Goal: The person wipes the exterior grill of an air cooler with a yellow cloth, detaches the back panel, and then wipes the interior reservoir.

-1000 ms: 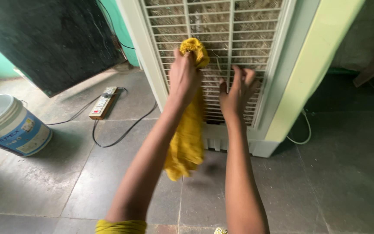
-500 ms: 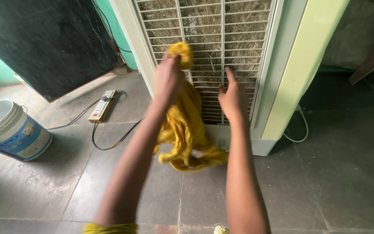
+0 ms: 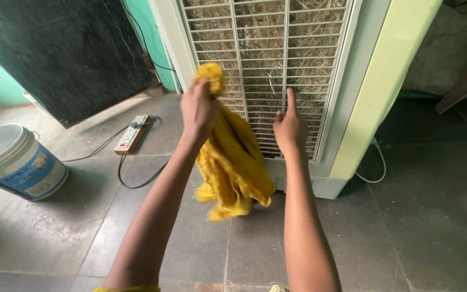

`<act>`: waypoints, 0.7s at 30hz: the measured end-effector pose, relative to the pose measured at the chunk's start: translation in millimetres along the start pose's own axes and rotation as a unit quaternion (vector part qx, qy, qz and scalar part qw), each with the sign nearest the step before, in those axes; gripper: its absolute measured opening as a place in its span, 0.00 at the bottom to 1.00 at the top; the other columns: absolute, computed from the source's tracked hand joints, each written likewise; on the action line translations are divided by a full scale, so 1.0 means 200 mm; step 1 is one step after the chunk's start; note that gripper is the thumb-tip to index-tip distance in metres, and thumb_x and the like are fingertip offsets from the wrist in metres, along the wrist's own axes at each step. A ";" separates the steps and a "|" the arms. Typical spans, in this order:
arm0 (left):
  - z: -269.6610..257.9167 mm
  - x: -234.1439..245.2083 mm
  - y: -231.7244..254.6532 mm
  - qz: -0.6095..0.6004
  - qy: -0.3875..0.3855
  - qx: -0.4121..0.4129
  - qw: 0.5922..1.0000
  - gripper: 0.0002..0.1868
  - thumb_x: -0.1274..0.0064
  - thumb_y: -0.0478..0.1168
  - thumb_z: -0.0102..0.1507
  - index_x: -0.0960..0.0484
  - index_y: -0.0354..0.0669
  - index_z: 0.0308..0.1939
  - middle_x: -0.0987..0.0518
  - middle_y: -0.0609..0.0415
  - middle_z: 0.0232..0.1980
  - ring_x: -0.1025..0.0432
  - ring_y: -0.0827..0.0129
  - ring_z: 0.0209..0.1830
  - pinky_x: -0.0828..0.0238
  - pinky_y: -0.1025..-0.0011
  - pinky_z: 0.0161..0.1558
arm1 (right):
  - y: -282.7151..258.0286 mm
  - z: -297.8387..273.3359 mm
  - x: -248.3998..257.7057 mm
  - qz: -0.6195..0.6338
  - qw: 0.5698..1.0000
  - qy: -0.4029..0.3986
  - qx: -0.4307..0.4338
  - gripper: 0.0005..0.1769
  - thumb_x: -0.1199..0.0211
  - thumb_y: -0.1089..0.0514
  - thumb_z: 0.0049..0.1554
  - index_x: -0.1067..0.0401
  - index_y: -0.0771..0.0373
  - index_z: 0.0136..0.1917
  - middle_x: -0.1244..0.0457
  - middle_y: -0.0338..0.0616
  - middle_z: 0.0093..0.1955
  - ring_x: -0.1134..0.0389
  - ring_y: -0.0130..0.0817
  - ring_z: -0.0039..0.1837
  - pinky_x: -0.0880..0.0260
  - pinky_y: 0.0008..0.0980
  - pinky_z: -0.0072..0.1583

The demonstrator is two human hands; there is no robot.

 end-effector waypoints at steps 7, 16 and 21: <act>0.14 0.02 -0.08 0.138 -0.028 -0.055 0.988 0.16 0.39 0.28 0.56 0.22 0.27 0.47 0.25 0.37 0.54 0.26 0.62 0.27 0.27 0.68 0.23 | -0.04 -0.01 0.00 0.027 0.999 0.025 0.026 0.41 0.43 0.60 0.62 0.56 0.50 0.83 0.39 0.43 0.25 0.36 0.41 0.28 0.39 0.43 0.31; 0.23 -0.28 -0.03 0.137 -0.125 0.099 0.978 0.10 0.46 0.29 0.64 0.22 0.31 0.49 0.23 0.39 0.44 0.30 0.68 0.22 0.34 0.71 0.17 | 0.03 0.02 -0.03 0.102 0.994 -0.002 0.038 0.41 0.41 0.61 0.61 0.54 0.51 0.82 0.37 0.43 0.27 0.33 0.41 0.29 0.36 0.43 0.33; 0.21 -0.32 0.10 0.071 -0.116 0.041 0.990 0.18 0.48 0.25 0.55 0.22 0.29 0.50 0.22 0.36 0.48 0.29 0.69 0.18 0.31 0.75 0.15 | 0.02 0.02 -0.02 0.103 0.994 -0.008 0.026 0.40 0.41 0.61 0.63 0.55 0.50 0.83 0.39 0.45 0.25 0.36 0.41 0.27 0.40 0.43 0.34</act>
Point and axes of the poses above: each hand's wrist, its own z-axis towards the middle knuckle, its own x-axis out of the back of the hand, y = z × x, the point moved 9 cm from there along z, towards the middle knuckle
